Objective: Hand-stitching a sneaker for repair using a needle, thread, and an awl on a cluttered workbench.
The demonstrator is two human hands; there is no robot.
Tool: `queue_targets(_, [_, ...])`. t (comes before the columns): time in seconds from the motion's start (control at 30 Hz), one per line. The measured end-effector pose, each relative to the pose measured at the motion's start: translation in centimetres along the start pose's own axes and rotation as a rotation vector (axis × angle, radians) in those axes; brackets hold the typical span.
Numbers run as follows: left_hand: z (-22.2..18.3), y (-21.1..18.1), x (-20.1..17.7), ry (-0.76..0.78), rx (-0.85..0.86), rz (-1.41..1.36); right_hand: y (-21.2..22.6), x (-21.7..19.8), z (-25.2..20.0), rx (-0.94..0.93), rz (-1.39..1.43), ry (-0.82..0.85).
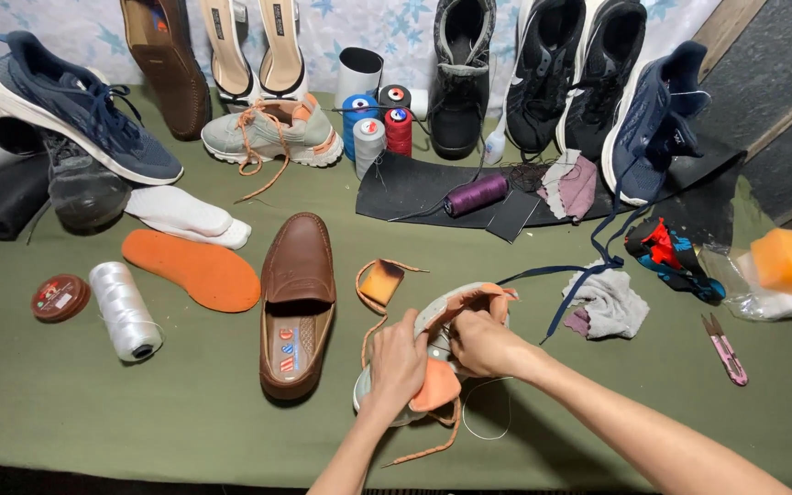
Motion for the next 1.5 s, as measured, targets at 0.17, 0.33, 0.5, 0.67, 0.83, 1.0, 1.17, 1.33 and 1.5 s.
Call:
queue_targets(0.17, [0.8,1.9,3.2,-0.145,0.051,0.090,2.0,-1.8,-1.8,0.118,0.422,0.065])
queue_targets(0.33, [1.2,3.0,4.4,-0.278,0.140,0.159,1.3,-1.9,-0.9,0.253,0.838,0.141])
queue_targets(0.5, [1.4,3.3,4.5,-0.269,0.124,0.172,-0.2,1.4,0.5,-0.222,-0.120,-0.085])
queue_targets(0.67, [1.3,3.0,4.3,-0.295,0.152,0.169,0.4,3.2,-0.7,-0.218,-0.478,-0.125])
queue_targets(0.83, [1.1,3.2,4.4,-0.313,0.181,0.180,0.1,0.1,-1.4,-0.242,0.166,-0.106])
queue_targets(1.0, [1.2,3.8,4.9,-0.317,0.192,0.186,0.2,-0.4,-0.9,0.151,1.028,0.121])
queue_targets(1.17, [0.8,3.6,4.6,-0.348,0.192,0.172,-0.4,3.0,0.5,-0.143,0.210,-0.109])
queue_targets(1.33, [0.4,3.1,4.5,-0.395,0.231,0.176,1.0,3.6,-0.2,-0.169,-0.383,-0.093])
queue_targets(1.5, [0.8,2.5,3.8,-0.315,0.089,0.094,-0.6,2.8,1.2,-0.295,-0.084,-0.235])
Point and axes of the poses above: each hand's wrist, its own z-axis towards the middle knuckle, its own x-axis out of the palm, y = z × x, the point moved 1 cm from there along z, towards the middle knuckle, and after that the axes turned 3 degrees about y, right-handed, at the moved point
